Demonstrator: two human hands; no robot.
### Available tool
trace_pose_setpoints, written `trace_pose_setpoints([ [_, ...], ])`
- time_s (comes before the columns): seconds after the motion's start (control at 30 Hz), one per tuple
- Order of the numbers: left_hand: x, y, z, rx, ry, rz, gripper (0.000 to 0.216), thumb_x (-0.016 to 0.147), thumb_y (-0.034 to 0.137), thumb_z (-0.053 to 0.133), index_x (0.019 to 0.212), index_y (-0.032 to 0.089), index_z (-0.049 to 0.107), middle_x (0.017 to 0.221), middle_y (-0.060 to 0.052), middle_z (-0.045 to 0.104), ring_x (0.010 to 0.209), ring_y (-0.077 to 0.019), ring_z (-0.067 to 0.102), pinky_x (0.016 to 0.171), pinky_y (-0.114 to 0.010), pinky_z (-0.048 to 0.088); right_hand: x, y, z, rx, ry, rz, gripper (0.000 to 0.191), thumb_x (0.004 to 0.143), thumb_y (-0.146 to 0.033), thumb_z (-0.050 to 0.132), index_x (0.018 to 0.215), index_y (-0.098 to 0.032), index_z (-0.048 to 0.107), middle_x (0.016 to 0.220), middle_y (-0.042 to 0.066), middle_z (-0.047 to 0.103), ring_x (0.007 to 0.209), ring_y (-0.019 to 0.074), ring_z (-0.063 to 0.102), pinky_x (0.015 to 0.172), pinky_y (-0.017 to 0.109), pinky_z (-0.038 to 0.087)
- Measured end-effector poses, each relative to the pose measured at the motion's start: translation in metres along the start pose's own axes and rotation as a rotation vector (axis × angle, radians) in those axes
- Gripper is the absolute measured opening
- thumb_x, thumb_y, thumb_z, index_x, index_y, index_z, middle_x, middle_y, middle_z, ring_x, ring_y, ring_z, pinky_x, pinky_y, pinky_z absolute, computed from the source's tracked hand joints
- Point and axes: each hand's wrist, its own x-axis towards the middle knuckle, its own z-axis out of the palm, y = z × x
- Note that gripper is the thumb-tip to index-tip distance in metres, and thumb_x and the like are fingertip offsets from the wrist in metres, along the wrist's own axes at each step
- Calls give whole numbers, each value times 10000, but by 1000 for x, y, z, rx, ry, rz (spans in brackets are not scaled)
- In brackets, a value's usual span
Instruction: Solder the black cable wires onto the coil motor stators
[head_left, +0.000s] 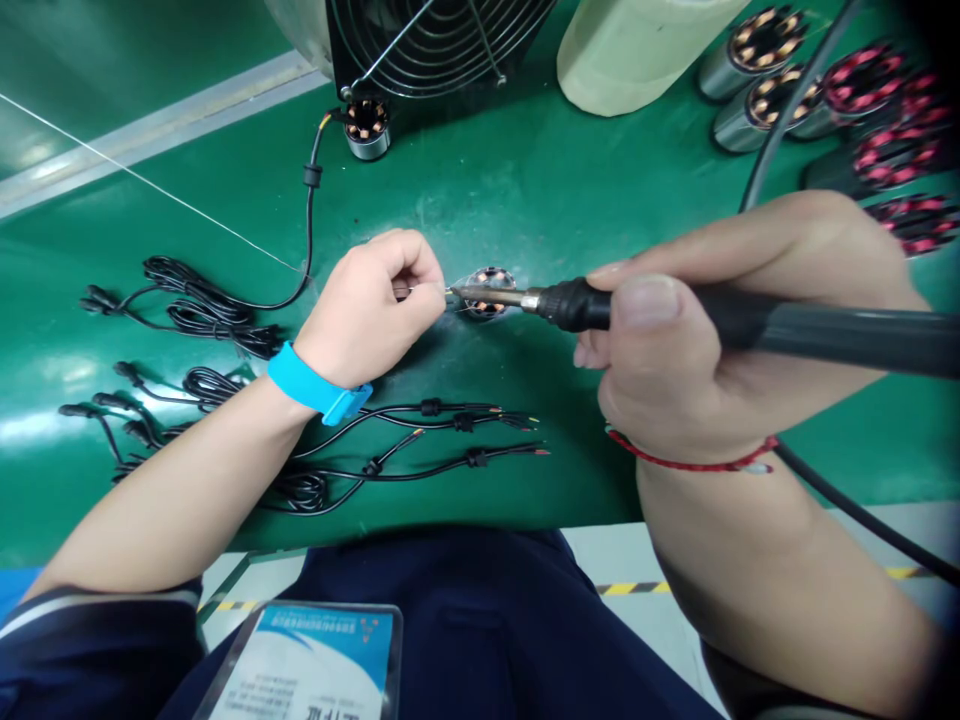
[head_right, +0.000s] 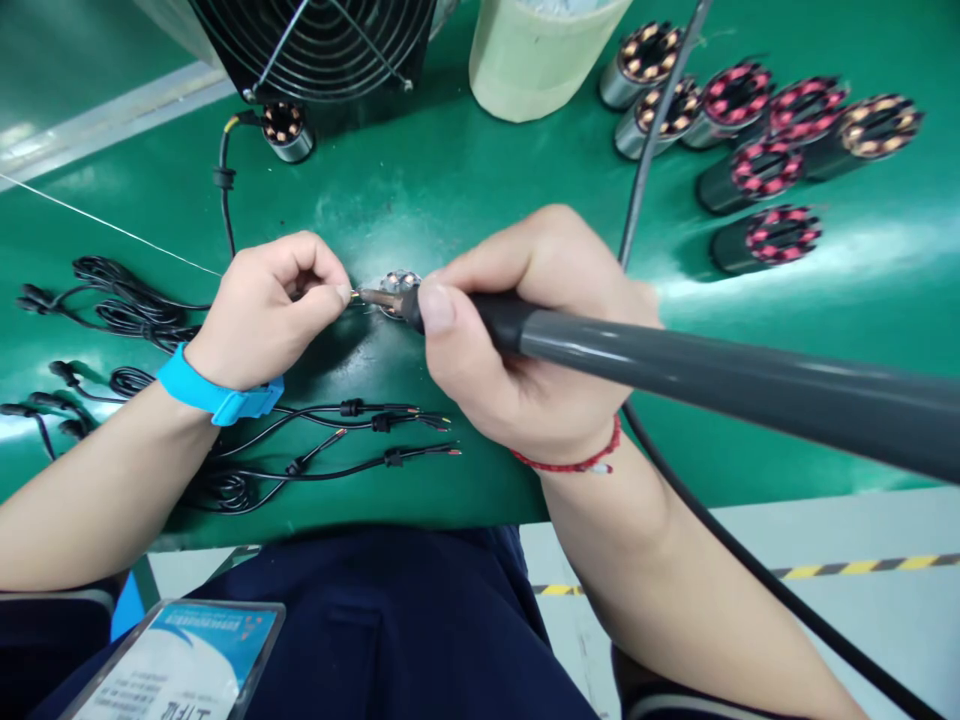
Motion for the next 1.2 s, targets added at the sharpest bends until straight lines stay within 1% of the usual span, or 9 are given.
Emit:
trace_pose_setpoints([
  [0.2,0,0,0,13,-3,6,164,703,40,505,614,178,498,628,15,527,593,-93,453,563,-265,395,-1,-5,-6,-65,-15,42,212,902,-363,567,806,-244,715,690,-34,665,606,116,631,518,296,461],
  [0.33,0,1,-1,21,-3,7,168,701,32,501,613,175,500,629,16,536,605,-92,461,569,-259,397,0,-2,-4,-82,-47,46,186,908,-379,579,976,-265,709,858,-13,714,756,164,699,681,362,576],
  [0.47,1,1,-1,29,0,5,155,700,37,502,622,171,512,645,17,548,602,-88,459,587,-263,399,-2,1,2,-45,-148,30,337,908,-336,628,1246,-333,616,1191,-25,694,874,168,726,834,391,616],
  [0.57,1,1,-1,34,2,18,149,691,41,498,624,174,510,645,17,548,618,-93,469,597,-261,401,-5,0,8,37,-192,116,425,942,-316,586,1352,-402,517,1412,-50,561,966,172,729,745,325,637],
  [0.63,1,1,-1,36,1,23,146,686,43,496,622,174,505,645,16,546,627,-95,477,603,-260,401,-5,-1,11,68,-212,161,371,972,-301,531,1329,-403,524,1367,-53,586,961,156,732,740,302,632],
  [0.77,1,1,-1,43,7,19,141,684,48,497,622,174,507,651,14,543,638,-98,479,613,-262,398,-4,0,16,-51,-340,78,360,919,-233,592,1258,-346,545,1024,-20,726,945,182,714,926,395,577],
  [0.93,0,1,-2,57,2,11,133,691,57,504,625,172,518,653,15,554,634,-100,481,612,-267,397,-3,5,26,-130,-391,49,470,829,-129,591,1260,-298,510,977,-5,722,1000,229,641,933,456,533],
  [1.07,0,3,-2,40,8,6,131,704,60,514,632,167,534,657,19,557,621,-92,478,611,-266,401,-2,8,31,-191,-416,8,451,817,-99,549,1231,-277,516,898,-18,715,908,227,616,852,445,534],
  [1.2,0,2,0,-43,17,-2,125,756,87,512,679,173,562,666,21,561,588,-83,464,578,-255,403,-1,13,31,-174,-368,-20,488,802,-90,558,1239,-297,495,875,-20,696,881,225,603,867,449,526],
])
